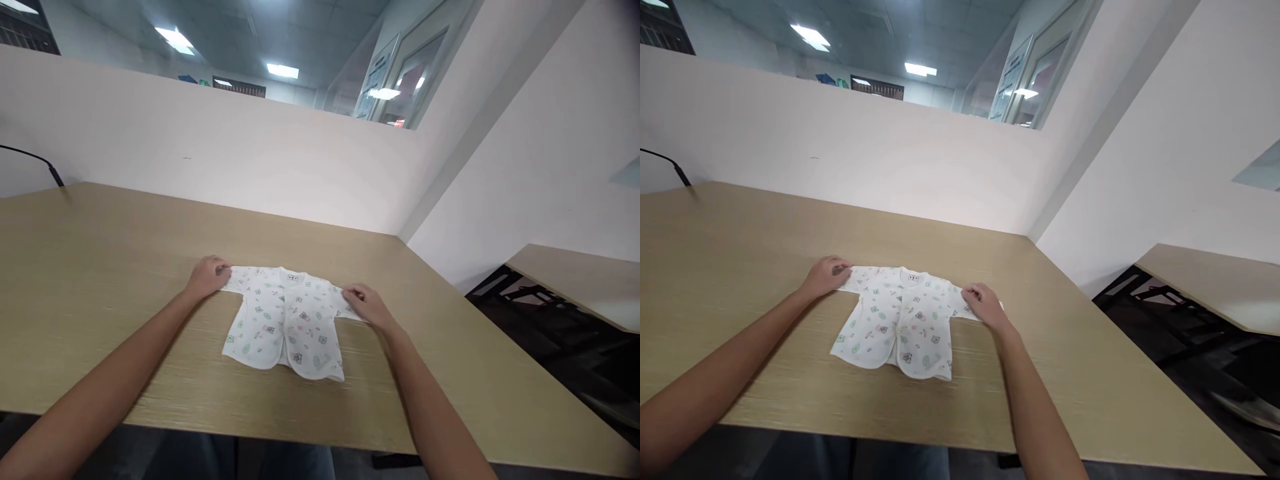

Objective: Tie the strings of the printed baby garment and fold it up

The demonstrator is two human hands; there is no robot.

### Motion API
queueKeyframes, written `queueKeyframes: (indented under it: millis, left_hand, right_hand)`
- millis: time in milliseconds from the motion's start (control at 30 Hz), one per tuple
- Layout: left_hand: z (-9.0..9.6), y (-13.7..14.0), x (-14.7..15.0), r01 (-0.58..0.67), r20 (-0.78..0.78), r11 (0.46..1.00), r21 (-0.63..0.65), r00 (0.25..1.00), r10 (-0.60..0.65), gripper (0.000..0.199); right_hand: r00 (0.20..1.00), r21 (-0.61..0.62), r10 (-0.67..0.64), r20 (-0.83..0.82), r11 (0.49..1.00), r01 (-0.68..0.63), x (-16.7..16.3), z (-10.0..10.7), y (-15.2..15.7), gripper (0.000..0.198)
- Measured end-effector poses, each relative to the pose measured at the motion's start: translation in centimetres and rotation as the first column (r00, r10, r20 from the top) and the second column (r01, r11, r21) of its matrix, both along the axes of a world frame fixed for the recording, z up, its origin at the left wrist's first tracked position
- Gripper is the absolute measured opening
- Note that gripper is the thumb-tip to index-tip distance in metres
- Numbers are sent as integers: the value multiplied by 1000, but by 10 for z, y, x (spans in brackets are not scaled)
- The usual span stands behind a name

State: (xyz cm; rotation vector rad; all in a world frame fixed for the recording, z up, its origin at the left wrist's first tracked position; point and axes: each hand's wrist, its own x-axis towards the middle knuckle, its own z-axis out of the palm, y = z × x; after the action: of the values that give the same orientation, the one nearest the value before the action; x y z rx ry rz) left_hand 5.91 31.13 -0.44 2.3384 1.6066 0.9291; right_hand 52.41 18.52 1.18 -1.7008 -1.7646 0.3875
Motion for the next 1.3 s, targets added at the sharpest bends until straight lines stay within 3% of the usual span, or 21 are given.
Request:
queueKeyframes:
  millis: [200, 433, 533, 633, 733, 800, 900, 967, 1033, 1100, 1167, 1300]
  left_hand:
    - [0, 5, -35, -98, -81, 995, 1, 992, 98, 43]
    - [12, 14, -38, -119, -67, 991, -68, 991, 115, 28]
    - [24, 15, -32, -153, 35, 987, -48, 987, 154, 24]
    - [49, 16, -29, -197, 153, 980, -12, 968, 197, 25]
    - [86, 16, -27, -262, 276, 964, 37, 930, 242, 29]
    - [113, 14, -28, -310, 365, 946, 92, 895, 258, 32]
    - [147, 6, -32, -316, 482, 915, 249, 860, 166, 35]
    - [158, -3, -39, -287, 535, 912, 293, 840, 93, 37]
    - [158, -16, -48, -217, 538, 936, 275, 842, 37, 39]
    - [146, -30, -59, -151, 486, 967, 207, 874, 33, 40]
    - [125, -45, -72, -116, 379, 987, 111, 923, 66, 42]
    - [77, -74, -95, -76, 175, 994, -76, 981, 89, 53]
  right_hand:
    - [984, 76, -91, 156, 994, 80, 50, -10, -9, 47]
    - [977, -77, -112, 184, 989, 128, 63, -3, -14, 37]
    - [972, 4, -179, 150, 984, 181, 55, 8, -10, 32]
    - [965, 158, -249, 89, 960, 233, 52, 27, -3, 31]
    - [951, 323, -308, -19, 899, 297, 49, 54, 5, 31]
    - [931, 445, -345, -117, 820, 360, 46, 74, 7, 32]
    - [919, 599, -310, -245, 697, 395, 38, 97, 4, 33]
    - [922, 642, -257, -291, 661, 387, 33, 102, -5, 34]
    - [922, 624, -225, -316, 683, 380, 29, 97, -16, 35]
    - [920, 551, -213, -328, 748, 370, 26, 82, -29, 36]
    - [918, 455, -196, -345, 820, 346, 24, 62, -39, 39]
    - [918, 328, -152, -366, 902, 280, 29, 24, -51, 43]
